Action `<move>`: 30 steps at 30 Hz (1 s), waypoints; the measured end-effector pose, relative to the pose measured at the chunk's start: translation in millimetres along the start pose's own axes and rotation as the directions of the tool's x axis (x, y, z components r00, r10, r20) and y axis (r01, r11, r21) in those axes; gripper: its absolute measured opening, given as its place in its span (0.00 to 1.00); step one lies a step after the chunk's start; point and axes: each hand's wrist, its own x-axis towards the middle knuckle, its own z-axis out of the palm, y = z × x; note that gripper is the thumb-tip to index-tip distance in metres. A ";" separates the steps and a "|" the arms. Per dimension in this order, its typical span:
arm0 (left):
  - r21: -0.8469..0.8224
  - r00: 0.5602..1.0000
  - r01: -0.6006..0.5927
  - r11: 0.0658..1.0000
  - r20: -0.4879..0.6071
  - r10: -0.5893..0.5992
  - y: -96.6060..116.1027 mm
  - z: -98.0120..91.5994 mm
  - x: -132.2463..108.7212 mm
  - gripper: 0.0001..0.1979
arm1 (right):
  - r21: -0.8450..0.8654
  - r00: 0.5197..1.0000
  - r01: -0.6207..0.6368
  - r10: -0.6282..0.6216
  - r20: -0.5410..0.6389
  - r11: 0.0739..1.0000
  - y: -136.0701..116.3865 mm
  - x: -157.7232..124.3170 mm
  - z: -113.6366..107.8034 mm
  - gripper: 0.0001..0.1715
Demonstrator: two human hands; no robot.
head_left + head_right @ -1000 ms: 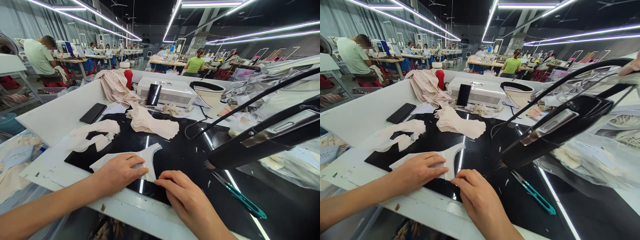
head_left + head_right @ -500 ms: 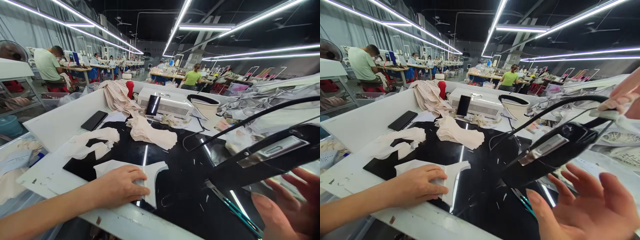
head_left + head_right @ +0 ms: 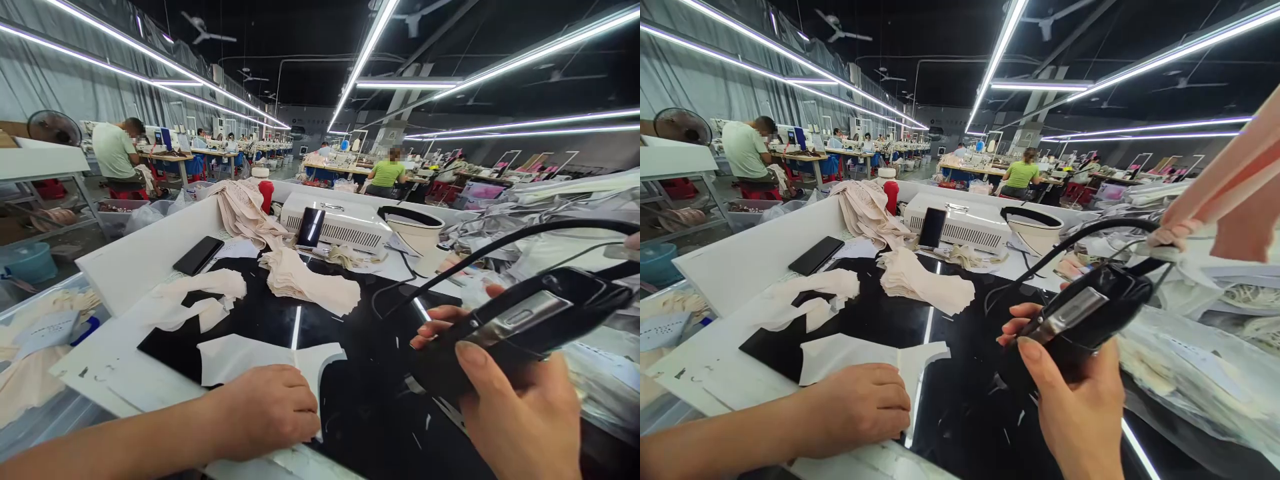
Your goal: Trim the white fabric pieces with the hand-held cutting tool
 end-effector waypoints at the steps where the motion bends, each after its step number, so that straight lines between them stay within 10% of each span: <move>1: 0.007 1.000 0.004 1.000 0.012 -0.004 0.7 -1.7 0.1 0.11 | 0.014 1.000 0.002 -0.002 -0.010 1.000 -2.6 -2.1 3.3 0.33; 23: 0.041 0.993 -0.056 0.998 0.103 0.051 7.9 -6.0 -0.8 0.12 | 0.440 0.984 0.058 -0.125 0.126 0.896 -15.3 -62.6 52.3 0.24; 30: -0.181 0.991 0.132 0.975 0.022 -0.130 10.5 3.1 -4.3 0.06 | 0.473 0.986 0.068 -0.133 0.105 0.878 -12.6 -67.4 59.1 0.24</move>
